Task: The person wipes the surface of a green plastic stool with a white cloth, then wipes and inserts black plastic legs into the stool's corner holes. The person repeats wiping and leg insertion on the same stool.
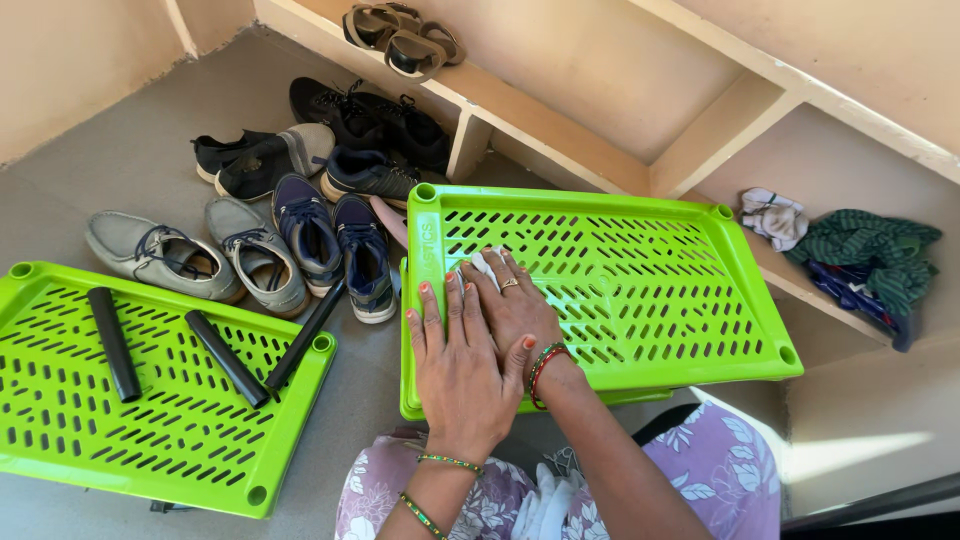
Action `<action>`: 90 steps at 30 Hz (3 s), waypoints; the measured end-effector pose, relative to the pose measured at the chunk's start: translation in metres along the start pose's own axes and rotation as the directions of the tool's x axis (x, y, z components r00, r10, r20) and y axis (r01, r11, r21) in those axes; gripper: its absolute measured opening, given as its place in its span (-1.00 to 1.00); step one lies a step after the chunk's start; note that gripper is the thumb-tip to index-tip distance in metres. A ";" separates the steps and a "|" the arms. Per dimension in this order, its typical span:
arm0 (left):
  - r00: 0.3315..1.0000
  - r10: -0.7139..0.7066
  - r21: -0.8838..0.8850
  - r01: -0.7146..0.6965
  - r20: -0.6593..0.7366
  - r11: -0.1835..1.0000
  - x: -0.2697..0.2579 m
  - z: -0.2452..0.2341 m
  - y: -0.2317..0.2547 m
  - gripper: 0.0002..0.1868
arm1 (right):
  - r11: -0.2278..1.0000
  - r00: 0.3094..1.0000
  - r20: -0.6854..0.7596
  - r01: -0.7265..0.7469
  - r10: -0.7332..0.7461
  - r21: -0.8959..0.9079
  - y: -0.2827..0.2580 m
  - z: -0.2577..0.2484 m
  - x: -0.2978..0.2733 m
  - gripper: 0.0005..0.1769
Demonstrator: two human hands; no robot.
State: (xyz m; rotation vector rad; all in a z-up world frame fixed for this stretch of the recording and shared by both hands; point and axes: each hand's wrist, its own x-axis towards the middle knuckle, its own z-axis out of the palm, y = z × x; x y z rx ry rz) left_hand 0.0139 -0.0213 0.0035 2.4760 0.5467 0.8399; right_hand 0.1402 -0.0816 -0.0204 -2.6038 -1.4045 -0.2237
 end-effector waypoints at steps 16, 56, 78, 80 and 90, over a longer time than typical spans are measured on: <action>0.999 -0.049 0.163 0.050 -0.006 0.985 0.003 0.016 0.011 -0.25 | 0.985 0.992 -0.033 0.124 -0.121 0.119 0.035 -0.043 -0.060 -0.37; 0.546 0.798 -0.038 -0.819 0.256 0.573 -0.055 0.053 0.173 -0.67 | 0.984 0.977 -0.180 0.135 -0.113 0.117 0.062 -0.064 -0.105 -0.40; 0.961 0.263 -0.393 -0.211 0.084 0.895 0.024 0.015 0.041 -0.39 | 0.975 0.991 -0.098 0.105 -0.087 0.196 0.036 -0.046 -0.081 -0.06; 0.967 0.248 -0.464 -0.197 0.052 0.864 0.020 0.023 0.032 -0.33 | 0.942 0.984 -0.127 0.155 -0.122 0.297 0.033 -0.035 -0.061 0.12; 0.934 0.269 0.051 -0.288 0.237 0.956 0.018 0.052 0.034 -0.38 | 0.488 0.942 -0.293 0.336 -0.164 0.806 0.064 -0.088 -0.068 0.01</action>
